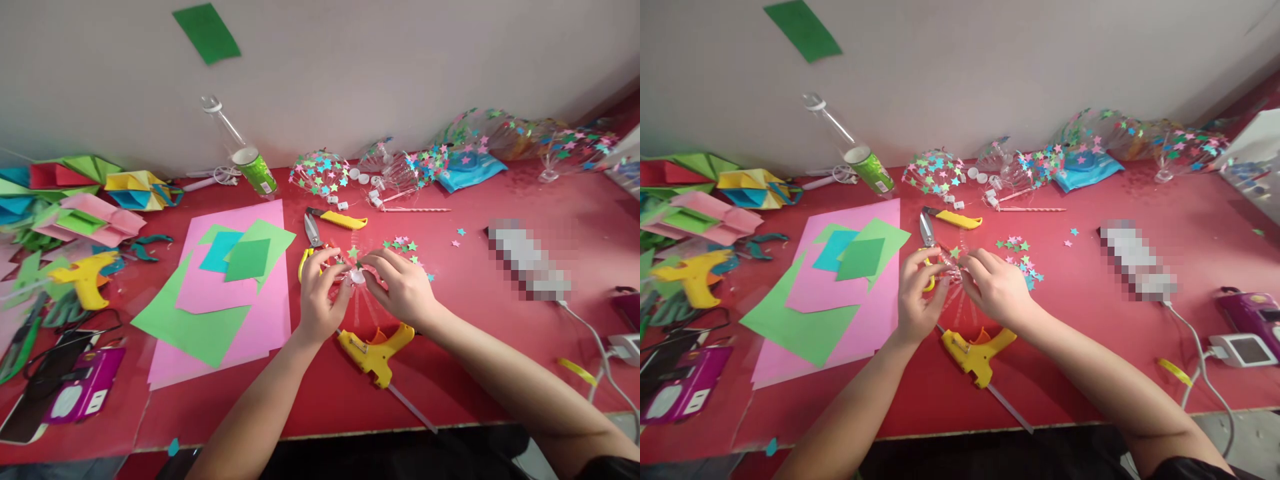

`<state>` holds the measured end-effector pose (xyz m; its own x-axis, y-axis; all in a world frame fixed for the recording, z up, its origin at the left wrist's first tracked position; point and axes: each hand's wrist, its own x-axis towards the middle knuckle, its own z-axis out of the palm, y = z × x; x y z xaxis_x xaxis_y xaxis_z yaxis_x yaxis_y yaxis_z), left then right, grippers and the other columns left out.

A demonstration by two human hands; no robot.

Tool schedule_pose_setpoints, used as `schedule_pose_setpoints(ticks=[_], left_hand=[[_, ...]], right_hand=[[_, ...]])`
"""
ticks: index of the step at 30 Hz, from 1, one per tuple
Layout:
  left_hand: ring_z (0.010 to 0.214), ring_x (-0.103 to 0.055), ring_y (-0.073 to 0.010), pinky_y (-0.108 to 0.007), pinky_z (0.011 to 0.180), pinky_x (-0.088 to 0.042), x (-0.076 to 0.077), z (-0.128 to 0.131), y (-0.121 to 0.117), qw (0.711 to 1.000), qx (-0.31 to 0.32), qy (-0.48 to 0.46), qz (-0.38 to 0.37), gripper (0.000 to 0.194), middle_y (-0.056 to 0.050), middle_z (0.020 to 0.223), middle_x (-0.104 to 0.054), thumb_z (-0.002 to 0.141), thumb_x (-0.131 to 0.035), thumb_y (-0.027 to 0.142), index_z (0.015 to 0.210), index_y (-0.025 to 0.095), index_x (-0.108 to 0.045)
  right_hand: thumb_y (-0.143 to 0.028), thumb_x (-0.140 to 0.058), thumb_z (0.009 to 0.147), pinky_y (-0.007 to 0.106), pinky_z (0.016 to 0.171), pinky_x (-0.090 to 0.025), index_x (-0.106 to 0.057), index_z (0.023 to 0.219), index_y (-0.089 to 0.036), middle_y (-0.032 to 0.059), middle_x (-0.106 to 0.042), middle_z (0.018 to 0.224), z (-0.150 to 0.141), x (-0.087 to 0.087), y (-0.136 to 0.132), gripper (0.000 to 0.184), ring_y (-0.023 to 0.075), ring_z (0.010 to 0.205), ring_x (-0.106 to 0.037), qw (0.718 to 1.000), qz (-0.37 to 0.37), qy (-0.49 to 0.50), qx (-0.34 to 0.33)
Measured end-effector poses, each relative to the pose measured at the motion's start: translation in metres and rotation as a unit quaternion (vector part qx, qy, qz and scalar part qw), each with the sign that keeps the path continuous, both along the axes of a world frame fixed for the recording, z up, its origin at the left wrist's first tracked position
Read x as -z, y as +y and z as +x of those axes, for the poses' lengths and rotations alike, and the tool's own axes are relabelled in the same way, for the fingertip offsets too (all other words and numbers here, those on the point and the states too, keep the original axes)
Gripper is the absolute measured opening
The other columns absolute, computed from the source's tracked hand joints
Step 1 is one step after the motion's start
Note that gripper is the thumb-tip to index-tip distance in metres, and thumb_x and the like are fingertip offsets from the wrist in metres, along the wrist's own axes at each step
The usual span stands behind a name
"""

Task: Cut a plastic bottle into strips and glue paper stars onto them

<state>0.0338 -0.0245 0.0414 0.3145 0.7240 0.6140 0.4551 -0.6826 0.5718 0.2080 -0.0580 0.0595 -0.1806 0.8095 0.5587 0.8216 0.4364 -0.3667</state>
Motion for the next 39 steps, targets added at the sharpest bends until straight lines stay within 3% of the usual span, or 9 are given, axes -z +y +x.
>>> schedule_pose_setpoints(ticks=[6, 12, 16, 22, 26, 29, 34, 37, 39], left_hand=[[0.114, -0.058, -0.0224, -0.039, 0.092, -0.054, 0.001, 0.000, 0.000, 1.000, -0.002, -0.005, -0.001, 0.015, -0.010, 0.123, -0.057, 0.091, -0.055, 0.023, 0.104, 0.021, -0.062], [0.113, -0.058, -0.0216, -0.031, 0.075, -0.057, -0.002, -0.002, -0.002, 1.000, -0.013, -0.012, -0.005, 0.017, -0.011, 0.122, -0.057, 0.091, -0.054, 0.020, 0.107, 0.021, -0.061], [0.113, -0.057, -0.0205, -0.032, 0.081, -0.056, -0.006, -0.003, -0.003, 0.999, -0.020, -0.030, 0.019, 0.019, -0.010, 0.119, -0.058, 0.091, -0.054, 0.018, 0.109, 0.021, -0.060], [0.112, -0.058, -0.0205, -0.038, 0.095, -0.050, -0.003, -0.005, 0.001, 0.997, -0.030, -0.070, 0.006, 0.014, -0.009, 0.116, -0.060, 0.092, -0.053, 0.021, 0.104, 0.020, -0.060], [0.105, -0.061, -0.0190, -0.038, 0.092, -0.051, 0.001, -0.008, 0.006, 0.989, -0.035, -0.144, -0.020, 0.006, -0.007, 0.106, -0.063, 0.089, -0.058, 0.022, 0.088, 0.020, -0.053], [0.098, -0.062, -0.0174, -0.036, 0.088, -0.051, 0.001, -0.010, 0.009, 0.991, -0.030, -0.134, -0.003, 0.008, -0.005, 0.099, -0.064, 0.088, -0.061, 0.019, 0.083, 0.020, -0.055], [0.092, -0.064, -0.0169, -0.036, 0.086, -0.049, -0.003, -0.011, 0.009, 0.996, -0.011, -0.082, 0.028, 0.006, -0.004, 0.095, -0.070, 0.089, -0.060, 0.015, 0.084, 0.019, -0.062], [0.093, -0.063, -0.0181, -0.038, 0.087, -0.049, -0.005, -0.010, 0.007, 0.998, 0.000, -0.064, 0.016, 0.018, -0.005, 0.095, -0.071, 0.093, -0.052, 0.018, 0.078, 0.019, -0.062], [0.098, -0.063, -0.0192, -0.039, 0.089, -0.049, -0.004, -0.008, 0.006, 0.998, 0.004, -0.055, 0.007, 0.021, -0.006, 0.101, -0.069, 0.095, -0.049, 0.020, 0.079, 0.019, -0.062]], right_hand=[[-0.020, -0.049, 0.095, 0.029, 0.062, -0.052, -0.063, 0.107, -0.017, 0.0098, -0.069, 0.097, 0.002, 0.001, 0.002, 0.018, 0.0196, 0.081, -0.067, 0.999, 0.018, -0.034, -0.002], [-0.021, -0.051, 0.095, 0.030, 0.058, -0.051, -0.066, 0.108, -0.014, 0.0120, -0.066, 0.094, 0.003, 0.005, 0.005, 0.021, 0.0213, 0.080, -0.063, 0.996, 0.037, -0.084, -0.014], [-0.020, -0.048, 0.096, 0.030, 0.061, -0.052, -0.065, 0.108, -0.015, 0.0116, -0.067, 0.096, 0.001, 0.008, 0.005, 0.021, 0.0209, 0.082, -0.062, 0.995, 0.031, -0.090, -0.020], [-0.016, -0.053, 0.093, 0.031, 0.069, -0.054, -0.061, 0.105, -0.017, 0.0098, -0.067, 0.096, 0.003, -0.001, 0.003, 0.014, 0.0199, 0.084, -0.063, 0.996, 0.080, -0.018, -0.017], [-0.013, -0.056, 0.090, 0.031, 0.068, -0.051, -0.055, 0.090, -0.021, 0.0066, -0.064, 0.088, 0.011, -0.012, 0.004, 0.008, 0.0188, 0.081, -0.061, 0.993, 0.107, 0.052, 0.015], [-0.013, -0.058, 0.089, 0.031, 0.064, -0.047, -0.052, 0.081, -0.022, 0.0044, -0.061, 0.080, 0.019, -0.019, 0.005, 0.013, 0.0175, 0.073, -0.056, 0.992, 0.106, 0.060, 0.040], [-0.016, -0.053, 0.095, 0.033, 0.069, -0.047, -0.060, 0.087, -0.020, 0.0063, -0.066, 0.085, 0.021, -0.024, 0.007, 0.011, 0.0191, 0.077, -0.056, 0.997, 0.079, 0.008, -0.006], [-0.020, -0.053, 0.096, 0.036, 0.078, -0.046, -0.065, 0.097, -0.019, 0.0079, -0.069, 0.093, 0.015, -0.020, 0.007, 0.012, 0.0219, 0.086, -0.055, 0.996, 0.060, -0.052, -0.043], [-0.021, -0.055, 0.095, 0.040, 0.084, -0.044, -0.066, 0.100, -0.018, 0.0085, -0.069, 0.096, 0.011, -0.016, 0.007, 0.013, 0.0242, 0.091, -0.053, 0.994, 0.058, -0.082, -0.034]])
